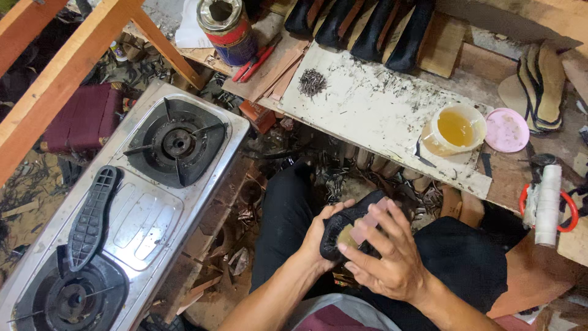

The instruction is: The person sits on the floor holding a black fabric shoe upper, brushes yellow glue from a container onto the pink insole board inside the shoe, presses and smooths the glued area by hand, and at one point places the shoe onto a wooden shelf rack with other shoe uppers.

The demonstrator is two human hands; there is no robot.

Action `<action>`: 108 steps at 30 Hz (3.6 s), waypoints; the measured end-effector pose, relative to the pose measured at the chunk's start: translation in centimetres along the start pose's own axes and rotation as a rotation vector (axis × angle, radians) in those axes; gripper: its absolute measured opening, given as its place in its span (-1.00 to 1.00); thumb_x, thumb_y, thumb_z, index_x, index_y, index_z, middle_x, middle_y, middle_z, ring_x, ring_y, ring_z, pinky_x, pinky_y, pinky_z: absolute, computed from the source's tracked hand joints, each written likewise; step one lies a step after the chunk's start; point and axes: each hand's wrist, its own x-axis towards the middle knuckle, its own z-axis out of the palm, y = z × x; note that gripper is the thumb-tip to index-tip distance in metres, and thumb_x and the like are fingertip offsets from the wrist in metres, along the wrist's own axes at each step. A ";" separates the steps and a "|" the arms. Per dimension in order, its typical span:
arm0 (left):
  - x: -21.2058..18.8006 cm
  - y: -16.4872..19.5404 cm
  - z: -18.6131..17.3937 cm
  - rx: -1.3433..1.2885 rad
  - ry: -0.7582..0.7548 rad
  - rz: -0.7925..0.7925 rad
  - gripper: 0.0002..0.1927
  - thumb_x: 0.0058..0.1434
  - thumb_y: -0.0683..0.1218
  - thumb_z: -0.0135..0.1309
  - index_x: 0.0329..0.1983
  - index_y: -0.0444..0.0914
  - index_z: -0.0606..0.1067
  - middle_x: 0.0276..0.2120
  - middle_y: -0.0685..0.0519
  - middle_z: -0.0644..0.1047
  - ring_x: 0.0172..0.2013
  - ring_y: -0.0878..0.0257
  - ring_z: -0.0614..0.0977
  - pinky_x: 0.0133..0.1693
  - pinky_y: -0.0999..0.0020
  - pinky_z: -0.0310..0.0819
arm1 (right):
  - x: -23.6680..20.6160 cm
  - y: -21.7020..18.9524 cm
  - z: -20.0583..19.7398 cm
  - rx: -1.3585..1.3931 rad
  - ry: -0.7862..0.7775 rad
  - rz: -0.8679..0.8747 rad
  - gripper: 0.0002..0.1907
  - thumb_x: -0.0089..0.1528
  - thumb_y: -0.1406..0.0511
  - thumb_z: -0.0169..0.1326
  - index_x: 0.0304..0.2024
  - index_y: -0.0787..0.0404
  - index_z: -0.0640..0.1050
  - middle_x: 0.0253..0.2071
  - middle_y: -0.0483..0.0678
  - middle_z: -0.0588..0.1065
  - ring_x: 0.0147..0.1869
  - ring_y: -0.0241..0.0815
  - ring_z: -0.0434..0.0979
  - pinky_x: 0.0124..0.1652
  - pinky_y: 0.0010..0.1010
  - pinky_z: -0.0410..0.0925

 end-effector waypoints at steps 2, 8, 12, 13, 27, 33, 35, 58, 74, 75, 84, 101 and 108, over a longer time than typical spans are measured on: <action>0.1 -0.1 -0.1 -0.009 0.017 -0.014 -0.48 0.44 0.16 -0.29 0.29 -0.21 0.38 0.11 -0.12 0.52 0.03 0.06 0.59 0.06 0.17 0.54 | -0.1 -0.2 0.2 -0.005 0.009 0.016 -0.62 0.16 0.12 0.27 0.04 -0.08 0.63 0.33 -0.02 0.24 0.49 0.19 0.14 0.41 0.29 0.05; 0.1 0.0 0.0 0.014 -0.039 0.041 -0.48 0.48 0.13 -0.28 0.36 -0.24 0.33 0.13 -0.11 0.50 0.05 0.08 0.58 0.08 0.17 0.53 | -0.1 -0.9 0.4 0.026 -0.024 0.031 -0.66 0.17 0.13 0.25 0.01 -0.06 0.64 0.33 -0.02 0.27 0.48 0.21 0.17 0.37 0.26 0.09; -0.2 -0.1 0.5 0.120 -0.042 0.089 -0.39 0.41 0.11 -0.31 0.45 -0.26 0.20 0.21 -0.15 0.48 0.13 0.06 0.57 0.14 0.17 0.50 | 0.0 -1.2 -0.1 0.061 0.005 0.021 -0.67 0.21 0.13 0.21 0.02 -0.03 0.64 0.30 0.00 0.29 0.48 0.21 0.18 0.38 0.27 0.09; -0.2 0.0 0.7 0.160 -0.059 0.118 -0.36 0.40 0.09 -0.32 0.48 -0.27 0.17 0.23 -0.16 0.47 0.14 0.06 0.57 0.15 0.16 0.49 | 0.1 -1.2 -0.1 0.069 -0.007 0.008 -0.66 0.22 0.12 0.21 0.04 -0.03 0.64 0.30 0.02 0.29 0.47 0.22 0.19 0.37 0.28 0.09; -3.2 2.0 3.4 0.308 -0.067 0.307 -0.33 0.36 0.09 -0.18 0.48 -0.29 0.18 0.30 -0.20 0.40 0.22 0.06 0.49 0.24 0.16 0.37 | 1.2 0.3 -1.8 -0.055 0.064 0.253 -0.75 0.11 0.24 0.19 -0.16 0.10 0.67 0.25 0.14 0.38 0.42 0.24 0.28 0.37 0.16 0.14; -5.2 2.9 3.6 0.439 -0.158 0.491 -0.28 0.35 0.12 -0.08 0.46 -0.40 0.21 0.50 -0.06 0.21 0.42 0.09 0.29 0.38 0.17 0.13 | 0.4 9.6 -5.9 -0.215 0.100 0.572 -0.69 0.23 0.19 0.27 -0.06 0.24 0.65 0.31 0.10 0.44 0.42 0.12 0.38 0.38 -0.12 0.26; -5.5 3.2 3.6 0.517 -0.175 0.523 -0.26 0.32 0.10 -0.03 0.45 -0.41 0.22 0.52 -0.06 0.15 0.47 0.09 0.22 0.40 0.17 0.08 | 0.5 12.8 -6.9 -0.373 0.064 0.610 -0.61 0.21 0.13 0.28 -0.04 0.24 0.66 0.36 0.16 0.41 0.46 0.21 0.32 0.39 -0.06 0.20; -5.0 2.9 5.1 0.368 -0.280 0.241 -0.15 0.18 0.09 0.07 0.48 -0.32 0.13 0.35 -0.17 0.33 0.29 0.08 0.46 0.28 0.18 0.33 | 0.1 4.2 -2.3 -0.132 0.040 0.146 -0.40 0.37 -0.14 -0.15 0.26 0.04 0.51 0.53 0.18 0.03 0.66 0.27 -0.10 0.54 0.11 -0.13; -4.9 2.7 6.2 0.539 -0.271 0.368 -0.23 0.21 -0.02 -0.04 0.48 -0.40 0.17 0.35 -0.22 0.35 0.29 0.09 0.45 0.31 0.23 0.27 | -1.2 1.5 -1.2 -0.044 0.098 0.294 -0.56 0.39 0.06 -0.11 0.19 0.09 0.56 0.52 0.22 0.06 0.63 0.35 -0.06 0.49 0.13 -0.06; -4.8 2.6 6.3 0.550 -0.269 0.389 -0.24 0.22 -0.03 -0.05 0.48 -0.40 0.17 0.37 -0.19 0.33 0.32 0.11 0.42 0.33 0.24 0.24 | -1.2 1.1 -1.1 -0.045 0.097 0.309 -0.57 0.39 0.09 -0.10 0.19 0.11 0.56 0.52 0.23 0.06 0.63 0.36 -0.06 0.48 0.13 -0.06; -3.6 2.7 5.2 0.660 -0.167 0.618 -0.32 0.28 -0.05 -0.05 0.45 -0.41 0.24 0.46 -0.16 0.23 0.45 0.10 0.25 0.40 0.23 0.05 | -0.2 -1.9 0.4 -0.105 0.118 0.323 -0.59 0.35 0.16 -0.05 0.21 0.09 0.53 0.47 0.22 0.09 0.59 0.40 -0.03 0.46 0.20 -0.03; -4.6 3.1 3.9 0.482 -0.029 0.501 -0.26 0.23 -0.03 -0.04 0.48 -0.33 0.18 0.33 -0.12 0.38 0.21 0.15 0.48 0.21 0.28 0.33 | 0.2 14.7 -6.3 -0.499 0.064 0.606 -0.54 0.19 0.08 0.28 0.02 0.22 0.66 0.46 0.22 0.29 0.52 0.30 0.19 0.42 0.06 0.09; -4.3 3.0 4.0 0.452 -0.063 0.500 -0.25 0.22 -0.03 -0.03 0.48 -0.34 0.17 0.33 -0.10 0.38 0.21 0.17 0.49 0.21 0.29 0.33 | -0.6 19.2 -7.5 -0.555 -0.124 0.704 -0.49 0.06 -0.06 0.35 -0.17 0.18 0.73 0.47 0.28 0.22 0.49 0.46 0.08 0.31 0.27 0.00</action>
